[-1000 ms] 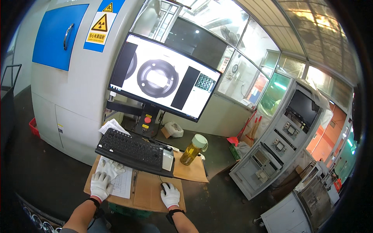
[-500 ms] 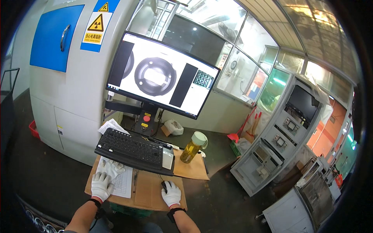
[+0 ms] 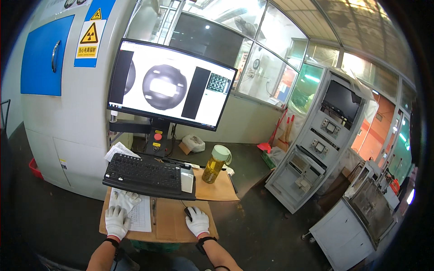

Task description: Operate an industrial inspection machine and computer to verify metal components.

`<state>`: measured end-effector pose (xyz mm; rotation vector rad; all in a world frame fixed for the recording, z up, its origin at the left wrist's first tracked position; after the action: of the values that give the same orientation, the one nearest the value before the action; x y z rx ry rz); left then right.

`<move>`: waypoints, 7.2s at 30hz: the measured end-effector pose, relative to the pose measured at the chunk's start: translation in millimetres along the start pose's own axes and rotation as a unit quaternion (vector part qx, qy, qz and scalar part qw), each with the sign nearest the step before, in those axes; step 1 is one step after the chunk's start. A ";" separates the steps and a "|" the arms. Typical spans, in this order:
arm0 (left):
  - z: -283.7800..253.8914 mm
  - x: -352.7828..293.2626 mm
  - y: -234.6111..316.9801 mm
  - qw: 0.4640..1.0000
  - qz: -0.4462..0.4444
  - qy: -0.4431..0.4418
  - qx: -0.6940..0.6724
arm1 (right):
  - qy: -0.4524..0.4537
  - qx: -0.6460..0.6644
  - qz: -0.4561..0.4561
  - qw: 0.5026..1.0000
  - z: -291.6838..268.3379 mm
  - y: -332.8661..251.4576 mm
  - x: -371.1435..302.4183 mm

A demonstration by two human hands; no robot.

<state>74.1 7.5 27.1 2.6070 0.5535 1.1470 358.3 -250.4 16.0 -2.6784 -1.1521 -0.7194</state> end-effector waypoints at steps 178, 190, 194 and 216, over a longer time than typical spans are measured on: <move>-6.7 2.1 2.4 0.999 0.005 0.021 -0.029 | 0.021 -0.003 -0.016 1.000 -2.1 0.0 -0.2; -5.2 1.3 3.5 1.000 0.011 0.020 -0.020 | 0.030 -0.001 -0.011 0.999 -2.8 0.3 0.2; -3.9 0.0 2.8 1.000 0.003 0.014 -0.001 | -0.003 0.010 0.006 1.000 -0.9 0.9 -0.5; 5.9 -3.4 -7.6 1.000 -0.003 -0.008 -0.005 | -0.003 -0.001 0.008 1.000 2.8 1.3 -1.8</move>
<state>74.5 12.5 18.2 2.6019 0.5516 1.1237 359.2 -251.6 12.8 -2.6903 -1.1318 -0.7116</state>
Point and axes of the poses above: each hand's wrist, its own x-axis towards the middle knuckle, its own z-axis out of the palm, y = z × x, the point moved 6 cm from there along x, towards the middle knuckle, and after that the axes turned 14 degrees about -x, right-handed, at the moved point
